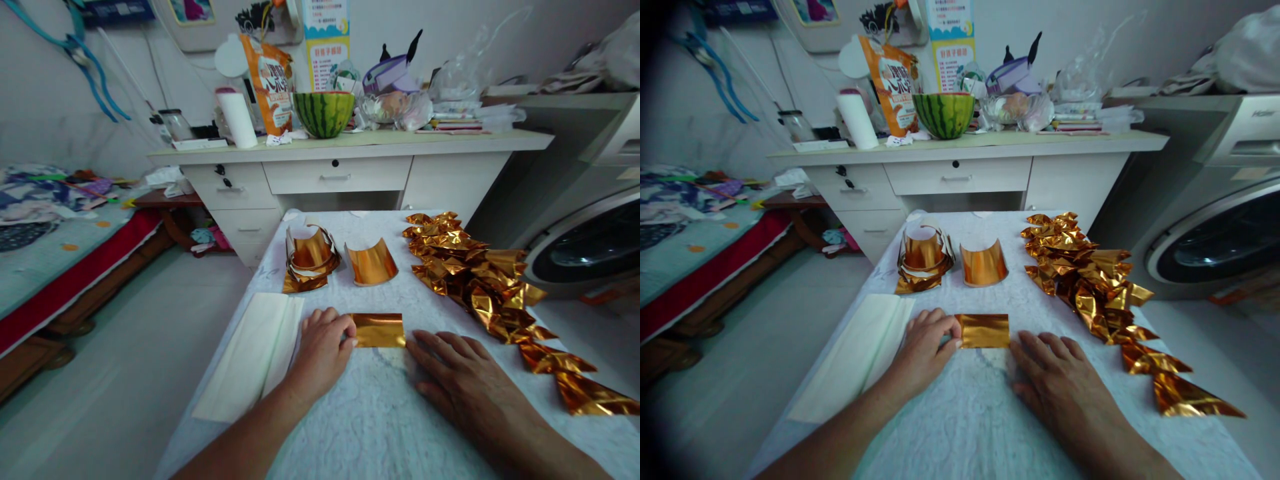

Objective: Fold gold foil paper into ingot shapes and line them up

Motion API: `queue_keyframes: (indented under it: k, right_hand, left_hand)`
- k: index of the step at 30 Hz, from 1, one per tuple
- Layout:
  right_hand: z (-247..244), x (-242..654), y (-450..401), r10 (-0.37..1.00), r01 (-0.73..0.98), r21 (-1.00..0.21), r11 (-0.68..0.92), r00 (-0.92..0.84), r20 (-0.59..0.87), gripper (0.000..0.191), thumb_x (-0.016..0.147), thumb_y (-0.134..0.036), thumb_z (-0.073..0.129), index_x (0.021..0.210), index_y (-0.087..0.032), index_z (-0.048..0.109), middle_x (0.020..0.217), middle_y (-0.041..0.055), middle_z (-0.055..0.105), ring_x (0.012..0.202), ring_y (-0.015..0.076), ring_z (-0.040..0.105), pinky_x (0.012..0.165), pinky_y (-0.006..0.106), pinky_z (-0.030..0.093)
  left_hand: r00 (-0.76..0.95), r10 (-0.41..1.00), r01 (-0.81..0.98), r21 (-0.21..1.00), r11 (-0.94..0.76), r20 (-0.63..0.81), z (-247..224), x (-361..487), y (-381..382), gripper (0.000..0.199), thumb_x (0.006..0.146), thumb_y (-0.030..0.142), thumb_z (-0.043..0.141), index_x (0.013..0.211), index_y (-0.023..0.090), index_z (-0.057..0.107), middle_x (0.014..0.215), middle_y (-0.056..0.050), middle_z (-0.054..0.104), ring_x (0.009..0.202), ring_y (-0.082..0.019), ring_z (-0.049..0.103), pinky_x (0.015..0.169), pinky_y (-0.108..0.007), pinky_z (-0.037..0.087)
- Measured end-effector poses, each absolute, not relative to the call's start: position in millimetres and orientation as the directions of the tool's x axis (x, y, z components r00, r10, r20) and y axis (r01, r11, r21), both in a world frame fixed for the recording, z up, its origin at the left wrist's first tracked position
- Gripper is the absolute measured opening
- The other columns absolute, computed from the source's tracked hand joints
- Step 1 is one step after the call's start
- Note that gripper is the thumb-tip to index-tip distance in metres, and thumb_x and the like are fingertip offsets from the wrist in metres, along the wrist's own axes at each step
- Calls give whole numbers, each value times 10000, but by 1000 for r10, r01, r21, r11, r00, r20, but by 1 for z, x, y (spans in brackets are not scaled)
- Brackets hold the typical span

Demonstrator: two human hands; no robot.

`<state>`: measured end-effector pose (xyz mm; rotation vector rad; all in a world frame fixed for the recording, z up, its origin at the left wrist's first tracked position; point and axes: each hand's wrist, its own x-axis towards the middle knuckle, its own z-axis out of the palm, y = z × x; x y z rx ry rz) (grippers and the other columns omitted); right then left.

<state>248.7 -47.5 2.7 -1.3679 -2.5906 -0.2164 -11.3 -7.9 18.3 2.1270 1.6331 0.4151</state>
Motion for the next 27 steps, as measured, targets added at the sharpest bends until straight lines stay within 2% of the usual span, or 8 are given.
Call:
queue_keyframes:
  k: [1,3,4,7,9,14,17,27]
  right_hand:
    - [8,247,-44,800,827,9,562,-546,250,305,914,-342,550,1182,-245,661,1173,87,690,1010,294,607,838,469,455]
    - [22,237,-36,821,830,-72,553,-527,219,179,913,-251,548,963,-242,719,1096,73,701,952,262,611,811,425,452]
    - [29,229,-32,837,836,-116,537,-511,195,176,912,-210,537,916,-226,713,1034,74,701,897,243,607,773,395,450]
    - [45,199,-19,877,837,-267,477,-471,91,181,913,-140,513,828,-207,659,859,49,665,811,213,567,719,344,418]
    - [44,180,-11,893,841,-320,437,-448,41,180,894,-90,503,805,-192,622,842,46,639,801,204,547,717,330,401]
    - [16,158,-2,946,883,-343,322,-315,77,62,841,-124,563,833,-185,569,891,63,589,838,220,509,766,342,384]
    - [6,157,-3,942,877,-345,335,-303,143,31,850,-187,577,850,-196,547,900,62,566,847,227,490,776,348,376]
    - [11,163,-9,935,888,-300,348,-306,180,181,840,-244,598,1003,-196,538,961,80,562,875,251,486,767,370,374]
  left_hand:
    - [272,962,834,504,-224,-24,18,-11,-8,92,846,176,571,835,253,619,928,8,606,970,-200,505,838,-330,329]
    - [287,958,826,512,-236,-22,18,-10,-8,108,849,166,561,840,253,623,930,7,615,971,-199,508,854,-336,326]
    - [291,957,821,518,-240,-19,18,-10,-8,114,848,161,560,837,253,626,926,8,618,967,-198,509,855,-338,325]
    - [292,956,805,538,-250,6,16,-10,-8,121,839,148,569,829,251,632,921,13,624,962,-198,509,840,-338,323]
    - [291,956,802,540,-257,24,15,-10,-7,116,836,148,575,834,250,628,927,18,626,967,-198,507,835,-338,323]
    - [293,956,818,511,-264,25,14,-10,-9,51,844,193,587,840,243,599,931,11,614,965,-206,504,843,-343,328]
    - [287,958,833,491,-256,13,14,-8,-10,20,849,233,596,840,238,578,943,6,603,967,-212,498,844,-350,330]
    - [239,971,844,502,-190,-34,16,-7,-12,77,835,201,594,880,246,552,993,4,577,1003,-218,478,848,-352,326]
